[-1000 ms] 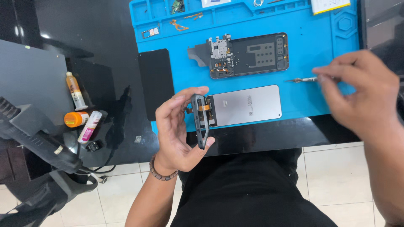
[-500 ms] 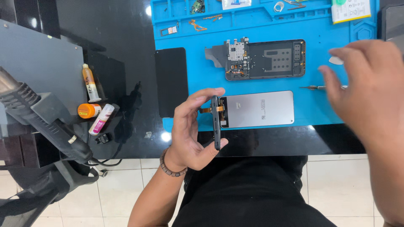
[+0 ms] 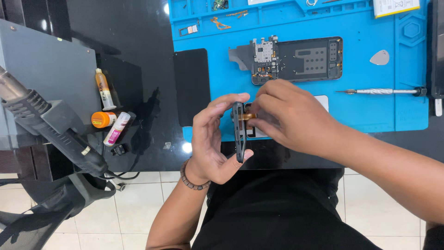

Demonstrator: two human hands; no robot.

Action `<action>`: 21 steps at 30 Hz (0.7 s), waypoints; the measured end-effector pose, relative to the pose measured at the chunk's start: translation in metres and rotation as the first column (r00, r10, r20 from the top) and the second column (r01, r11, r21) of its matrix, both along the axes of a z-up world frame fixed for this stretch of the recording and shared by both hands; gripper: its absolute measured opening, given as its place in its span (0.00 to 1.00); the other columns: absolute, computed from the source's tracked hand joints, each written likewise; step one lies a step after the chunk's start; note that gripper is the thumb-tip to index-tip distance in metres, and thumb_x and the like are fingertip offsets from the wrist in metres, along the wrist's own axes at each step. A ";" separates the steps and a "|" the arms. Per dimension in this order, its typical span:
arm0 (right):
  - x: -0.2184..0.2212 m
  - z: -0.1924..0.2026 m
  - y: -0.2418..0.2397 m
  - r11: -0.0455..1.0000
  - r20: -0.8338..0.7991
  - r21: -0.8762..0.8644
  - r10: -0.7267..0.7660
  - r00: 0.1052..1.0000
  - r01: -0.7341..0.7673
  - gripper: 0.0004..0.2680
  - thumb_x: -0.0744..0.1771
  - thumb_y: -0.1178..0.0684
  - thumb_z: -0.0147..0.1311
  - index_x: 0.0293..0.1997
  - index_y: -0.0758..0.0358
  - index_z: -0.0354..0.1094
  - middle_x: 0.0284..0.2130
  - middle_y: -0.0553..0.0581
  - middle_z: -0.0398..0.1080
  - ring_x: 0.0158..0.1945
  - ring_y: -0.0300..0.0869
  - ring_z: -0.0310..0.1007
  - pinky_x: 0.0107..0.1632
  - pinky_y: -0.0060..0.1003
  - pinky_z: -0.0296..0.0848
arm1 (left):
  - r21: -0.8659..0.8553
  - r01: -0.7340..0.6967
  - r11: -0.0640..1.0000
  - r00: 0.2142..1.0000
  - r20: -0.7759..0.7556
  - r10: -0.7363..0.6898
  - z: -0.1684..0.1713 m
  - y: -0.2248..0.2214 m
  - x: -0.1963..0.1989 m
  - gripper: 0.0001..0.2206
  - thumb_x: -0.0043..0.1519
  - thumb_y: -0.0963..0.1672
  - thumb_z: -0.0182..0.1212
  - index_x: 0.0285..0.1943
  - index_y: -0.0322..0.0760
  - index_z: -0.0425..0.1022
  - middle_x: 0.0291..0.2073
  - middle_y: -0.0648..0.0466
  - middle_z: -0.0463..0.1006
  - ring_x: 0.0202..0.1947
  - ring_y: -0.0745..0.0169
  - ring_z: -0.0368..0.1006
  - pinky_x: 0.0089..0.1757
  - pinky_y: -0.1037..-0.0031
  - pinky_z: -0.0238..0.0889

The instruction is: The person handles a disassembled smartphone, connecting a ribbon cable to the internal components. They then use a metal prying tool to separate the screen assembly from the phone's frame and remove a small internal part.

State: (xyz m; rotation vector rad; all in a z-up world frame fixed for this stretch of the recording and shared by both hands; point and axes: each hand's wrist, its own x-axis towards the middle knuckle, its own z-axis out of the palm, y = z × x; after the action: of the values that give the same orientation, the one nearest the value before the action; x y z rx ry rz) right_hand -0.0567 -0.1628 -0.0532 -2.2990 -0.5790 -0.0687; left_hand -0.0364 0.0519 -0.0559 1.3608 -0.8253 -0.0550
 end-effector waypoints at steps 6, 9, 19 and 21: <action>-0.003 0.003 -0.009 0.985 0.153 -0.175 0.016 0.988 0.011 0.05 0.69 0.55 0.56 0.42 0.65 0.69 0.37 0.61 0.65 0.36 0.55 0.64 0.40 0.47 0.65 | 0.005 -0.007 1.000 1.000 0.009 0.007 -0.001 0.001 0.001 0.27 0.65 0.46 0.62 0.71 0.39 0.53 0.63 0.37 0.69 0.68 0.36 0.69 0.69 0.50 0.66; -0.007 0.007 -0.017 0.971 0.176 -0.235 -0.003 0.984 0.045 0.03 0.68 0.57 0.56 0.41 0.64 0.68 0.39 0.60 0.66 0.37 0.56 0.64 0.41 0.49 0.64 | 0.010 -0.017 1.000 0.999 0.032 0.017 -0.004 0.002 0.002 0.28 0.64 0.45 0.62 0.71 0.39 0.52 0.63 0.36 0.69 0.68 0.37 0.69 0.69 0.52 0.65; -0.013 0.032 -0.021 0.962 0.219 -0.267 -0.006 0.976 0.066 0.16 0.66 0.59 0.51 0.61 0.68 0.63 0.52 0.68 0.67 0.49 0.61 0.70 0.48 0.54 0.69 | 0.004 -0.025 1.000 0.999 0.039 0.025 -0.003 0.001 0.002 0.29 0.64 0.45 0.62 0.71 0.39 0.53 0.62 0.38 0.69 0.67 0.37 0.70 0.68 0.49 0.66; -0.014 0.040 -0.017 0.968 0.245 -0.245 0.015 0.970 0.047 0.21 0.62 0.64 0.47 0.64 0.65 0.62 0.59 0.70 0.67 0.56 0.64 0.70 0.52 0.56 0.68 | 0.007 -0.030 1.000 0.999 0.042 0.030 -0.003 0.001 0.002 0.28 0.64 0.45 0.61 0.71 0.38 0.52 0.62 0.37 0.69 0.67 0.37 0.69 0.68 0.49 0.66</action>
State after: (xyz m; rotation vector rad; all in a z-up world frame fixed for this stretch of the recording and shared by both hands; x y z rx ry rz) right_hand -0.0708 -0.1803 -0.0133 -2.5604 -0.7298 -0.3077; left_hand -0.0346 0.0526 -0.0585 1.3850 -0.8401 -0.0060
